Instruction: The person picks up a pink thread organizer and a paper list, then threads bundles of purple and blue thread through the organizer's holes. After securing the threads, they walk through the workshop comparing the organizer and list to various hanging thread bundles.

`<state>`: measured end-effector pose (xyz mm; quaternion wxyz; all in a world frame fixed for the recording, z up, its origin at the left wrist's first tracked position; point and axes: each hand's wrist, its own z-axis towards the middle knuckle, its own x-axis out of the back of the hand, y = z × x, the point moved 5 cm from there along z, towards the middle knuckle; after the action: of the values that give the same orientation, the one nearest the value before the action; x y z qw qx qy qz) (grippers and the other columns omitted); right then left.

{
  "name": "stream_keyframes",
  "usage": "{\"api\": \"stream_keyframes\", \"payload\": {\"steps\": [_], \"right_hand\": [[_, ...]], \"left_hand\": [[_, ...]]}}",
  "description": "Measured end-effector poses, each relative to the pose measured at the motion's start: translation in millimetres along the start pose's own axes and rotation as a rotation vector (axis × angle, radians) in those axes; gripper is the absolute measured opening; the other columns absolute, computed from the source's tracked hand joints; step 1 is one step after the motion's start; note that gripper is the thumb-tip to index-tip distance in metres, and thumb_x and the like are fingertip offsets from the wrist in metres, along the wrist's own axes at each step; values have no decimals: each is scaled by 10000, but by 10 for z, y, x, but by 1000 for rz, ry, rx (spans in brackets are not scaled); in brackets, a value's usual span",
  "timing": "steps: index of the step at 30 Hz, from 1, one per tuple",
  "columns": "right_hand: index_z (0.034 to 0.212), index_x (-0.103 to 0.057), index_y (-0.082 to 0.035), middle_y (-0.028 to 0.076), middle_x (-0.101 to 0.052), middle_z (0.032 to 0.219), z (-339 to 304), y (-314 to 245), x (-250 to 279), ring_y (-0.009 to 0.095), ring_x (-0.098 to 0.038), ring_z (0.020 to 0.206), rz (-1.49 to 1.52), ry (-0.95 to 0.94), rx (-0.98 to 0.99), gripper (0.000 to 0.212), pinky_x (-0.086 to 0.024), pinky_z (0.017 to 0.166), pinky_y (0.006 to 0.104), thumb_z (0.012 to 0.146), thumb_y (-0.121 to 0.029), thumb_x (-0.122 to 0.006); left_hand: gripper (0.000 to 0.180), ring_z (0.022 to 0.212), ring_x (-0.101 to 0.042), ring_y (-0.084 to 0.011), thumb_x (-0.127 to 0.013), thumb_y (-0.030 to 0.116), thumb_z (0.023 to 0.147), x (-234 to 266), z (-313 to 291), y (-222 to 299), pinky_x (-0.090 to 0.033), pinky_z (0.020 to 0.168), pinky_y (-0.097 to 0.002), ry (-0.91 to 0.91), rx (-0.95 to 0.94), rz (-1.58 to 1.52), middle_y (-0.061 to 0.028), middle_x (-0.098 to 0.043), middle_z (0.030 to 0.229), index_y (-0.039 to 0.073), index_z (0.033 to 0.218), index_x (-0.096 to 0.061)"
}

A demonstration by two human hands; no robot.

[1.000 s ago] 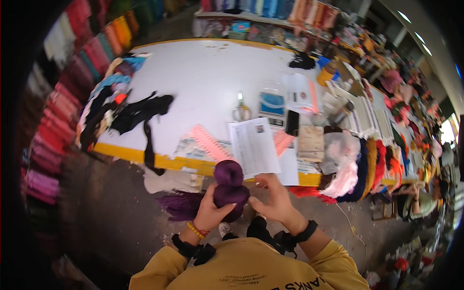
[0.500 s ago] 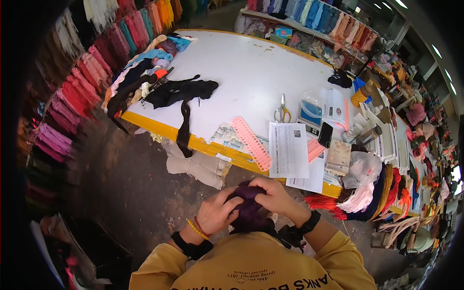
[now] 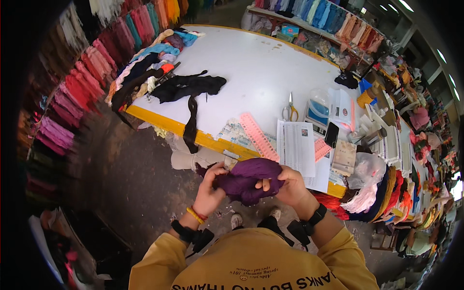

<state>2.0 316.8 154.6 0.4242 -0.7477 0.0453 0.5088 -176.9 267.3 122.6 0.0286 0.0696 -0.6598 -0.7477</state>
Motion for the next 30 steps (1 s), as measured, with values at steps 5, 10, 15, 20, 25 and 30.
{"api": "stream_keyframes", "payload": {"steps": [5,10,15,20,25,30], "right_hand": [[858,-532,75,144,-589,681,104,69,-204,195,-563,582,-401,16,-189,285,-446,582,268,688,-145,-470],[734,-556,6,82,-573,592,70,-231,-488,183,-521,500,-1197,17,-178,161,-411,482,281,643,-128,-546],[674,-520,-10,160,-500,553,166,-232,-840,301,-490,490,-1635,-268,134,181,-396,480,337,614,-179,-548],[649,-536,-41,149,-537,565,242,-306,-1062,332,-532,558,-1871,-320,69,171,-414,521,382,599,-203,-551],[642,-537,-43,144,-546,568,288,-371,-1403,322,-540,561,-1882,-399,65,158,-422,524,370,591,-192,-545],[610,-530,-55,103,-503,511,182,-293,-1783,293,-515,523,-2008,-520,380,132,-405,561,348,546,-164,-568]], "left_hand": [[369,935,-509,-347,-514,-44,588,-218,-66,361,-391,826,-344,-80,-424,595,-157,-543,974,38,948,-522],[460,1060,-472,-193,-375,-146,608,179,-21,-1,-324,945,-334,-189,87,-106,-100,-519,1122,14,1013,-525],[435,1134,-397,-187,-452,67,776,-232,110,640,-283,970,-316,-409,144,-313,-101,-458,1179,-5,1199,-381],[663,993,-513,-202,-324,551,829,-292,27,387,-397,859,-320,-590,482,-487,-129,-517,1085,-14,1168,-403],[820,917,-548,-249,-200,669,760,-508,23,426,-436,803,-342,-1101,558,-989,-168,-543,1008,-16,1167,-392],[767,910,-544,-244,-221,701,745,-719,200,660,-429,824,-331,-671,406,-826,-137,-582,911,77,1132,-444]]}}
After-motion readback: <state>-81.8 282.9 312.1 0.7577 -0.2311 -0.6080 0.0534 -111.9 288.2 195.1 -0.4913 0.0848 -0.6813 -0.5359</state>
